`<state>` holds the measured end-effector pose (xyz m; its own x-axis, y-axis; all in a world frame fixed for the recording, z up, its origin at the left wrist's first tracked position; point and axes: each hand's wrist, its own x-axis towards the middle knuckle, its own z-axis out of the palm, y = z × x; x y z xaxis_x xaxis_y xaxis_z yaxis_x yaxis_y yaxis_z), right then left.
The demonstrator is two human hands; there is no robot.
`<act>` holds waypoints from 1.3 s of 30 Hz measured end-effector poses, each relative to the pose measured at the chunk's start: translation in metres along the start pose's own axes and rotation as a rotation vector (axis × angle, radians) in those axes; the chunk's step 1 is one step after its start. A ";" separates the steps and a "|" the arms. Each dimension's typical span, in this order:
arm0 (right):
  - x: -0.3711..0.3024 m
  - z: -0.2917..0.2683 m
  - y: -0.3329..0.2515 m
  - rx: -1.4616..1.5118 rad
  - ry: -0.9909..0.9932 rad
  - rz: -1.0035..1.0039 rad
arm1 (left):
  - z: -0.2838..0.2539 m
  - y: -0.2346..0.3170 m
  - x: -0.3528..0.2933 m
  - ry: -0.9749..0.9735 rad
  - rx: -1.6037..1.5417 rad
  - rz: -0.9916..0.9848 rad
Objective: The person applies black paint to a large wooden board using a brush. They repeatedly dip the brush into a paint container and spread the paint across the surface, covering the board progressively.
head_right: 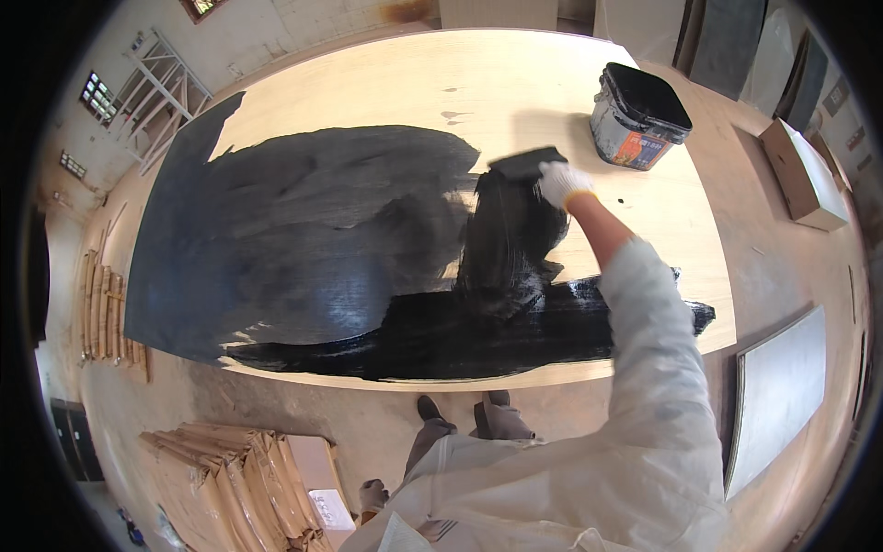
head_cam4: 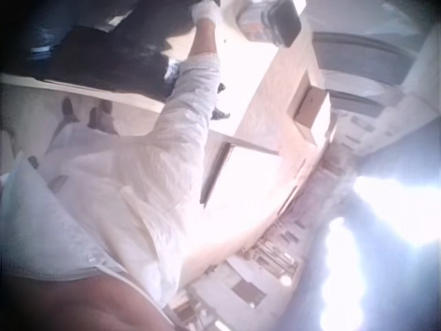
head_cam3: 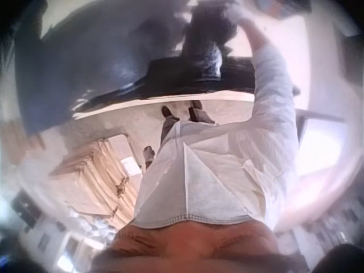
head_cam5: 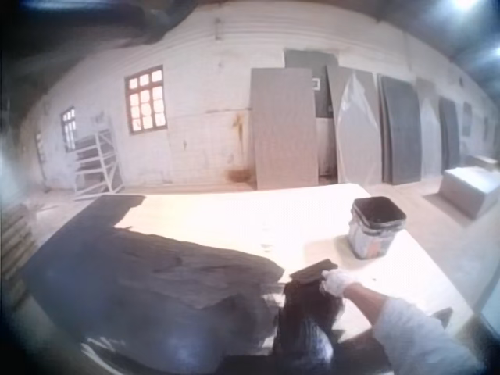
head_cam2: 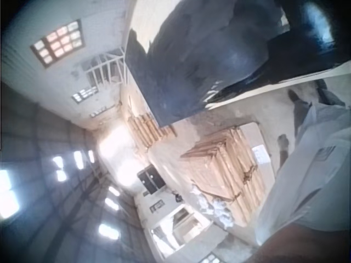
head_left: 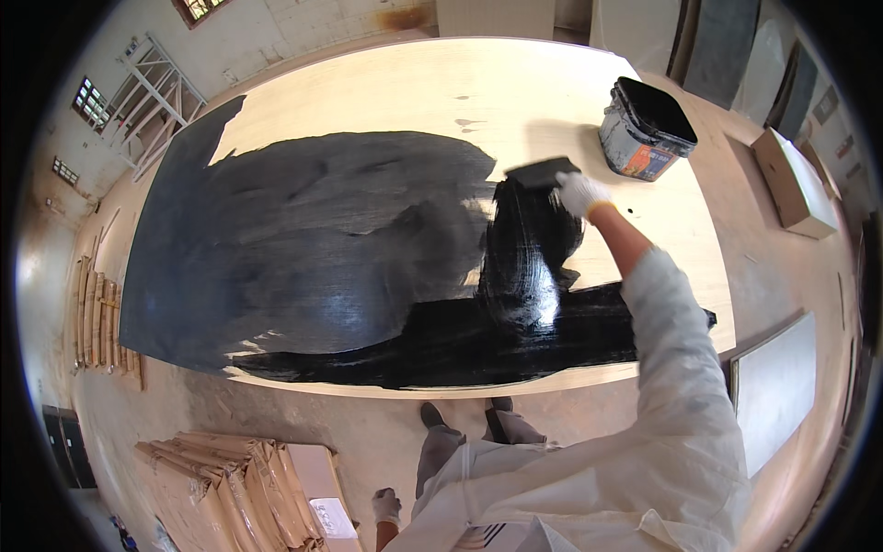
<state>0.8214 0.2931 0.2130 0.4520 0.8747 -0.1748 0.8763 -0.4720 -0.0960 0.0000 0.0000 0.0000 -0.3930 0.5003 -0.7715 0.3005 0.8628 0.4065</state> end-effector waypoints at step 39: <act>0.110 -0.034 -0.103 0.134 0.078 0.122 | 0.053 0.007 -0.051 -0.087 0.031 0.114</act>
<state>0.7862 0.4417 0.2365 0.5700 0.8133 -0.1168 0.7863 -0.5812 -0.2096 0.0681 -0.0229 0.0164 -0.2783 0.5854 -0.7615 0.3661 0.7976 0.4794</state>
